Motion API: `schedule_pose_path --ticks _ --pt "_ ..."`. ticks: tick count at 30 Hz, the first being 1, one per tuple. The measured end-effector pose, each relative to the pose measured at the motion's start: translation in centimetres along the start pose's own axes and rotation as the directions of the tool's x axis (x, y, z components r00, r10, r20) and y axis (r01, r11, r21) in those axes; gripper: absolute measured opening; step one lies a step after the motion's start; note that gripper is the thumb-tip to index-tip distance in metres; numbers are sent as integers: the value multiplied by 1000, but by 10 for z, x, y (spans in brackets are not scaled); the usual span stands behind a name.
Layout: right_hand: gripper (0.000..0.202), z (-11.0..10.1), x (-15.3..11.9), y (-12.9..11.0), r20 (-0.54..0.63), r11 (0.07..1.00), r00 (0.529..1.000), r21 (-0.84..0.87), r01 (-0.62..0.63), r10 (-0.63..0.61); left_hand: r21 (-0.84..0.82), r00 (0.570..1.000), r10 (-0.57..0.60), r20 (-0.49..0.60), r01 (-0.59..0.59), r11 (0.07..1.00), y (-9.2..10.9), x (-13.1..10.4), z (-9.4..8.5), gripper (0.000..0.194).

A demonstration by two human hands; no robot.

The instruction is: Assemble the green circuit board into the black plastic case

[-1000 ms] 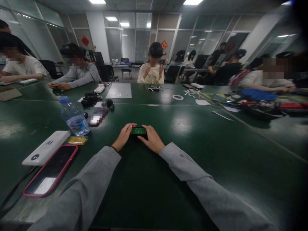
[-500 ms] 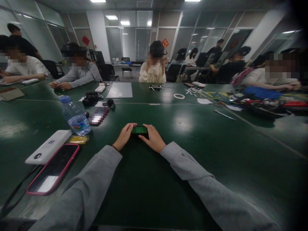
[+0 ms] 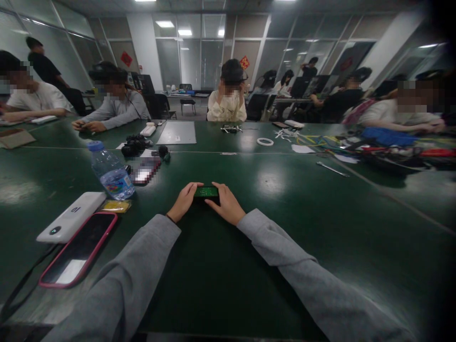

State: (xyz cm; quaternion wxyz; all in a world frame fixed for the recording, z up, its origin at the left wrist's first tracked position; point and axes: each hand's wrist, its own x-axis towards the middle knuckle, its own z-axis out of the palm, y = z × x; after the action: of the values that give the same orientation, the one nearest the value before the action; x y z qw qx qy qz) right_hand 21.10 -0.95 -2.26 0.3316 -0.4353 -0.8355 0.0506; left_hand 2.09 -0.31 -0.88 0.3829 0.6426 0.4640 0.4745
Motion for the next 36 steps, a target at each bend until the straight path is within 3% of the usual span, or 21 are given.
schedule_pose_path --ticks 10,15,23,36 --pt "57 -1 -2 -1 -73 999 997 51 0 3 19 1000 -21 3 21 1000 2 -1 -1 39" --pt "56 -3 -1 -2 -62 994 995 79 -71 76 23 1000 -23 -1 23 999 2 -2 -1 39" --pt "53 -4 -1 -3 -44 993 995 81 -83 87 22 1000 -21 11 21 1000 1 -2 -1 40" --pt "47 -4 -1 -4 -43 1000 999 26 -13 15 24 999 -38 3 37 999 2 -1 -1 39"
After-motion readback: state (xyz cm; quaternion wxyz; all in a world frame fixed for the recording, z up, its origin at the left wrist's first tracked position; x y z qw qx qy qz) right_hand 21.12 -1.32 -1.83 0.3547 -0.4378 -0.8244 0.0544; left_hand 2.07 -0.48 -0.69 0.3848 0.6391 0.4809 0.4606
